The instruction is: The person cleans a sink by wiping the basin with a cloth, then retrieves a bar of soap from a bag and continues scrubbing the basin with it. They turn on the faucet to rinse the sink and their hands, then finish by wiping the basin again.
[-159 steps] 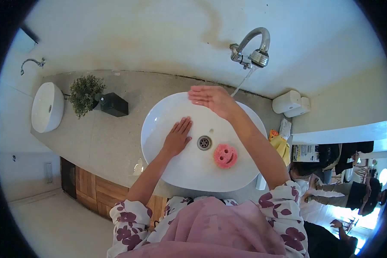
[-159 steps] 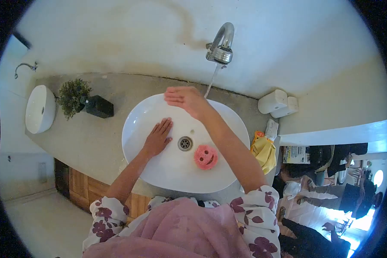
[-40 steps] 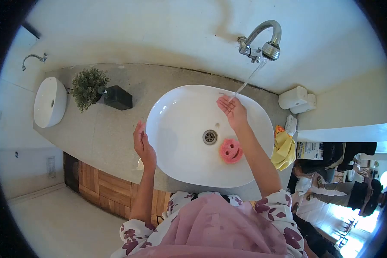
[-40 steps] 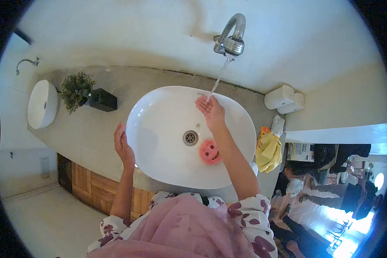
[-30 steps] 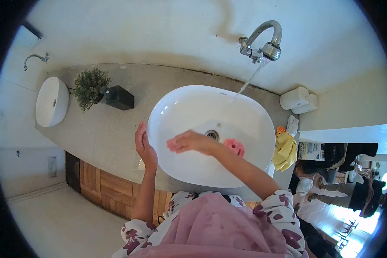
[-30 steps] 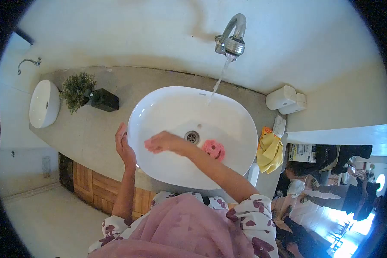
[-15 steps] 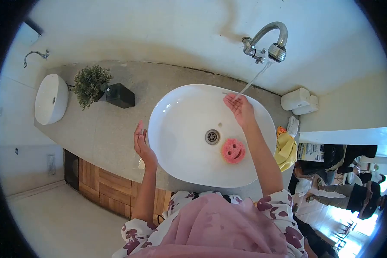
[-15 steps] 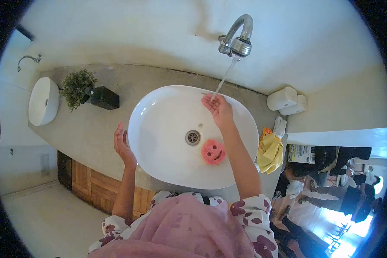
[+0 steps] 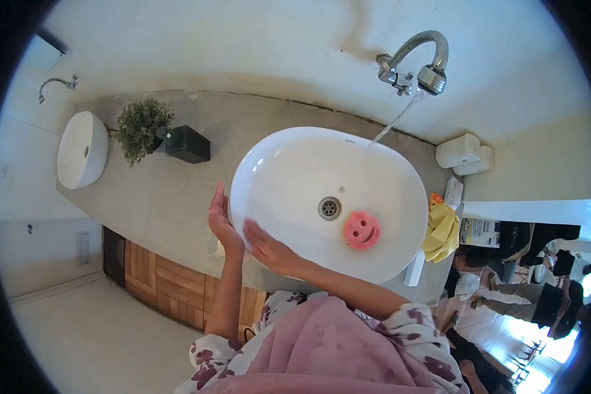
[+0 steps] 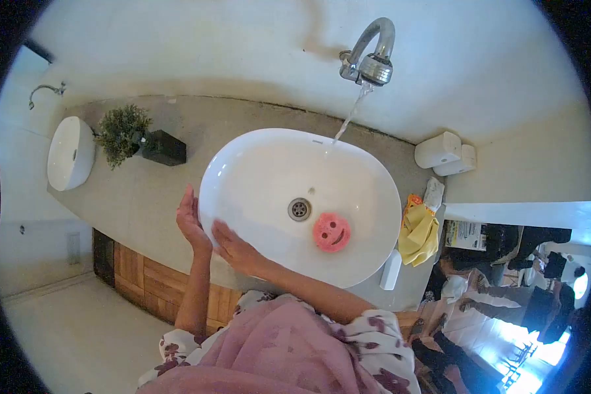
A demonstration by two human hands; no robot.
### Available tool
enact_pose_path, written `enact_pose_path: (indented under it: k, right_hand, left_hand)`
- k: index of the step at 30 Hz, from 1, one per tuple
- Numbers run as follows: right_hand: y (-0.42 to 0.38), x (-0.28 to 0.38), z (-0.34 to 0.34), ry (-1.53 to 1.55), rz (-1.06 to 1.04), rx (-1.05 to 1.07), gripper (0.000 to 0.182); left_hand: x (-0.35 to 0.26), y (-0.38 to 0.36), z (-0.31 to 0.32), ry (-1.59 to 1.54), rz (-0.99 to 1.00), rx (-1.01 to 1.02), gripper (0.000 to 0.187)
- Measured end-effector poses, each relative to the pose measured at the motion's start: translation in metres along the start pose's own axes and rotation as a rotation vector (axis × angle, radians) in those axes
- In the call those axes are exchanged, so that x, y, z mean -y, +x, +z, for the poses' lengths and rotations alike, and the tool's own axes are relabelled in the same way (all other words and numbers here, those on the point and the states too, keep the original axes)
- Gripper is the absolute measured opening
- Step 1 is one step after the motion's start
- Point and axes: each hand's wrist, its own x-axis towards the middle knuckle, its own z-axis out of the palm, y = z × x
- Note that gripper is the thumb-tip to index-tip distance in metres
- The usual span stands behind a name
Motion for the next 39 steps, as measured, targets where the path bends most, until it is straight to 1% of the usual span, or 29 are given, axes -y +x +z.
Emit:
enact_pose_path:
  k: [2, 4, 6, 8, 10, 11, 12, 13, 14, 16, 20, 22, 23, 25, 26, 28, 29, 31, 32, 33, 34, 36, 38, 39]
  right_hand:
    - [-0.051, -0.004, -0.02, 0.066, 0.016, 0.29, 0.056]
    - [-0.101, -0.004, -0.059, -0.051, 0.028, 0.414, 0.057]
    - [-0.12, -0.002, -0.112, -0.1, 0.324, 0.687, 0.058]
    - [-0.118, -0.001, -0.16, -0.29, 0.452, 0.849, 0.051]
    - [-0.134, -0.06, -0.175, -0.051, 0.395, 0.264, 0.038]
    - [-0.123, -0.044, -0.19, 0.072, 0.458, 0.0, 0.033]
    - [-0.104, -0.024, -0.208, 0.196, 0.509, -0.265, 0.028]
    - [-0.088, -0.02, -0.222, 0.457, 0.454, -0.436, 0.028]
    - [-0.073, -0.02, -0.234, 0.721, 0.39, -0.603, 0.028]
    - [-0.045, -0.028, -0.255, 1.004, 0.316, -0.765, 0.03]
    - [-0.019, -0.05, -0.274, 1.08, 0.351, -0.785, 0.032]
    - [-0.015, -0.04, -0.277, 0.978, 0.402, -0.659, 0.03]
    - [-0.018, -0.034, -0.278, 0.976, 0.403, -0.657, 0.03]
    - [-0.031, -0.003, -0.27, 0.598, 0.452, -0.218, 0.028]
    - [-0.04, -0.009, -0.263, 0.597, 0.456, -0.219, 0.028]
    - [-0.058, -0.021, -0.253, -0.301, 0.341, 0.435, 0.03]
    - [-0.066, -0.022, -0.254, -0.301, 0.344, 0.433, 0.03]
    - [-0.08, -0.01, -0.263, -0.498, 0.42, 0.247, 0.032]
    - [-0.084, -0.031, -0.271, -0.123, 0.625, -0.01, 0.017]
    - [-0.083, -0.03, -0.283, 0.011, 0.661, -0.207, 0.012]
    - [-0.079, -0.018, -0.298, -0.109, 0.663, -0.379, 0.015]
    - [-0.067, -0.01, -0.32, -0.494, 0.428, -0.774, 0.023]
    - [-0.052, 0.004, -0.342, -0.548, 0.354, -0.961, 0.039]
    - [-0.044, -0.001, -0.351, -0.546, 0.351, -0.963, 0.039]
  left_hand:
    - [0.004, -0.003, 0.001, -0.068, -0.019, 0.024, 0.06]
    - [-0.005, -0.003, 0.008, -0.063, -0.018, 0.005, 0.06]
    - [-0.015, -0.007, 0.014, -0.058, -0.036, -0.003, 0.059]
    - [-0.013, -0.007, 0.013, -0.052, -0.057, -0.005, 0.058]
    - [-0.001, -0.001, 0.004, -0.05, -0.166, -0.001, 0.056]
    - [-0.001, -0.003, 0.005, -0.054, -0.166, 0.001, 0.056]
    - [-0.003, -0.004, 0.006, -0.005, -0.103, 0.011, 0.055]
    - [-0.004, -0.004, 0.006, 0.046, -0.037, 0.019, 0.054]
    - [-0.005, -0.004, 0.006, 0.046, -0.032, 0.018, 0.054]
    - [-0.007, -0.004, 0.008, 0.115, -0.009, 0.015, 0.054]
    - [-0.02, -0.009, 0.014, 0.203, 0.047, 0.015, 0.053]
    - [-0.019, -0.008, 0.013, 0.201, 0.053, 0.02, 0.053]
    - [-0.017, -0.007, 0.012, 0.199, 0.052, 0.018, 0.053]
    - [-0.022, -0.008, 0.015, 0.218, 0.057, 0.025, 0.054]
    - [-0.021, -0.008, 0.015, 0.218, 0.052, 0.026, 0.054]
    - [-0.019, -0.007, 0.013, 0.214, 0.014, 0.029, 0.055]
    - [-0.018, -0.006, 0.014, 0.212, 0.012, 0.032, 0.055]
    - [-0.018, -0.009, 0.014, 0.193, 0.052, 0.053, 0.055]
    - [-0.018, -0.009, 0.014, 0.19, 0.049, 0.055, 0.055]
    - [-0.019, -0.008, 0.014, 0.182, 0.036, 0.058, 0.056]
    - [-0.02, -0.009, 0.015, 0.174, 0.023, 0.06, 0.056]
    - [-0.02, -0.01, 0.017, 0.148, 0.02, 0.065, 0.056]
    - [-0.02, -0.011, 0.017, 0.123, 0.022, 0.067, 0.056]
    - [-0.02, -0.011, 0.016, 0.136, 0.034, 0.069, 0.056]
